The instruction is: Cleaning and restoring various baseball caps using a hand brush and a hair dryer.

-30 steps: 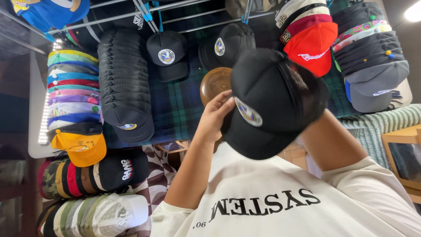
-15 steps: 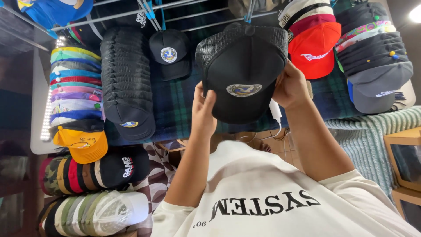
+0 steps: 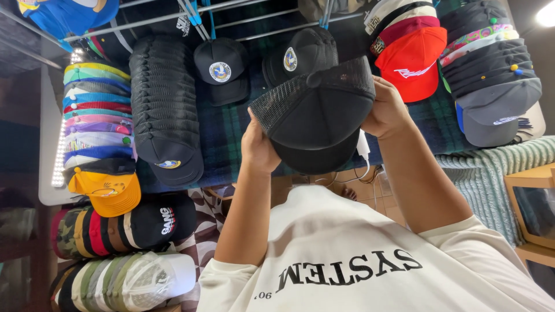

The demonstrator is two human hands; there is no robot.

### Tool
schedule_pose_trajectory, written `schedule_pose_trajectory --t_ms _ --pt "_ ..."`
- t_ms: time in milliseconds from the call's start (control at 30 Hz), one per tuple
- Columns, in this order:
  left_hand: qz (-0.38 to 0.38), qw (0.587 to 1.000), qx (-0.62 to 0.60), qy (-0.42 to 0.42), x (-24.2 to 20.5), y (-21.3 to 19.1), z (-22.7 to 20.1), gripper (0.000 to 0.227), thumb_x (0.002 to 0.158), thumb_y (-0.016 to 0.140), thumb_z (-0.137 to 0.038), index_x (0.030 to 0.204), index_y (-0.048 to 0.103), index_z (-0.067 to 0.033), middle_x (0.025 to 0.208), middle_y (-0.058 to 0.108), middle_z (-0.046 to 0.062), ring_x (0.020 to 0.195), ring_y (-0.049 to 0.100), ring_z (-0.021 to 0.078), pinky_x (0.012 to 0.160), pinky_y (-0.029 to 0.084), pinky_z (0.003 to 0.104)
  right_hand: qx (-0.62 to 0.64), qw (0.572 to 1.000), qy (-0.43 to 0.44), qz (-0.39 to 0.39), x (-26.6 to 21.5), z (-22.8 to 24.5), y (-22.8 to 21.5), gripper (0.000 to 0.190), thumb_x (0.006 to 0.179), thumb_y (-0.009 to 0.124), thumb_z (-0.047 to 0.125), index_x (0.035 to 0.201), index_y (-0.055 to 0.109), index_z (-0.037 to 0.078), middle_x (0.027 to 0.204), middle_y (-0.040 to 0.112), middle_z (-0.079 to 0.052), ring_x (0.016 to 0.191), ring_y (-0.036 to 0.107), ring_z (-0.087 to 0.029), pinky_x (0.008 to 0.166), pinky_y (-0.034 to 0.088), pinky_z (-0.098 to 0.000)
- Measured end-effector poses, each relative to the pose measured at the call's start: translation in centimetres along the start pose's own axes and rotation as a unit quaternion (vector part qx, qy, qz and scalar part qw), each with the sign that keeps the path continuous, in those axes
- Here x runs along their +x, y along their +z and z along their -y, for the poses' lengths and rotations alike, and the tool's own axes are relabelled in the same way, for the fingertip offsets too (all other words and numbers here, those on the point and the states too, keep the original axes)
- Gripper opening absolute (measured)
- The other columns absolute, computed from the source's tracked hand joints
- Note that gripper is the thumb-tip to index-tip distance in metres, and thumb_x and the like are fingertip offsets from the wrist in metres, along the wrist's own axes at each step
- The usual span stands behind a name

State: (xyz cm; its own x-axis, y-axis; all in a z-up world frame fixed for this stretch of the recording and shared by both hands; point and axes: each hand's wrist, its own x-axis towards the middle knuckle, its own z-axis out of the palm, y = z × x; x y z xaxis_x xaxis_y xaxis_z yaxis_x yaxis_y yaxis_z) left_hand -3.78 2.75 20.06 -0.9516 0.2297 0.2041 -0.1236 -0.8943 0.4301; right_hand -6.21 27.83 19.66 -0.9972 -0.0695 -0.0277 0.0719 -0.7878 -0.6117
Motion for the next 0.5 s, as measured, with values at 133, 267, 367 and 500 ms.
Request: schedule_pose_trajectory --t_ms 133,267,367,500 --pt "-0.074 0.997 0.016 -0.001 -0.3 2.3 -1.1 0.048 0.111 0.044 -0.039 0.104 0.073 -0.0014 0.097 0.076 0.02 0.09 0.076 0.0293 0.087 0.062 0.04 -0.013 0.999 0.028 0.008 -1.0 -1.0 0.4 0.029 0.111 0.045 0.008 0.097 0.068 -0.001 0.087 0.068 -0.013 0.095 0.069 -0.026 0.1 0.052 -0.0393" --pt "-0.102 0.994 0.048 -0.011 0.1 0.7 -0.8 0.051 0.111 0.044 -0.038 0.098 0.074 0.0007 0.091 0.076 0.021 0.086 0.076 0.0297 0.084 0.062 0.038 0.002 0.999 0.034 -0.007 -0.7 -1.6 -0.7 0.026 0.104 0.045 0.005 0.092 0.067 -0.003 0.084 0.066 -0.017 0.089 0.067 -0.026 0.099 0.048 -0.0419" --pt "-0.113 0.991 0.068 -0.028 0.3 2.6 -0.3 0.047 0.111 0.046 -0.035 0.096 0.074 0.0002 0.086 0.075 0.019 0.084 0.075 0.0263 0.082 0.061 0.036 0.027 0.998 0.052 -0.008 -0.4 -2.1 -0.5 0.026 0.102 0.046 0.004 0.087 0.066 -0.004 0.082 0.068 -0.021 0.085 0.069 -0.031 0.096 0.049 -0.046" --pt "-0.171 0.98 0.077 -0.065 -0.6 0.9 -0.4 0.048 0.109 0.05 -0.04 0.103 0.075 0.0014 0.096 0.076 0.025 0.09 0.076 0.0321 0.086 0.061 0.04 0.066 0.993 0.094 -0.019 0.4 -3.1 -4.9 0.026 0.103 0.047 0.01 0.093 0.068 -0.001 0.084 0.069 -0.019 0.084 0.071 -0.031 0.091 0.052 -0.0442"
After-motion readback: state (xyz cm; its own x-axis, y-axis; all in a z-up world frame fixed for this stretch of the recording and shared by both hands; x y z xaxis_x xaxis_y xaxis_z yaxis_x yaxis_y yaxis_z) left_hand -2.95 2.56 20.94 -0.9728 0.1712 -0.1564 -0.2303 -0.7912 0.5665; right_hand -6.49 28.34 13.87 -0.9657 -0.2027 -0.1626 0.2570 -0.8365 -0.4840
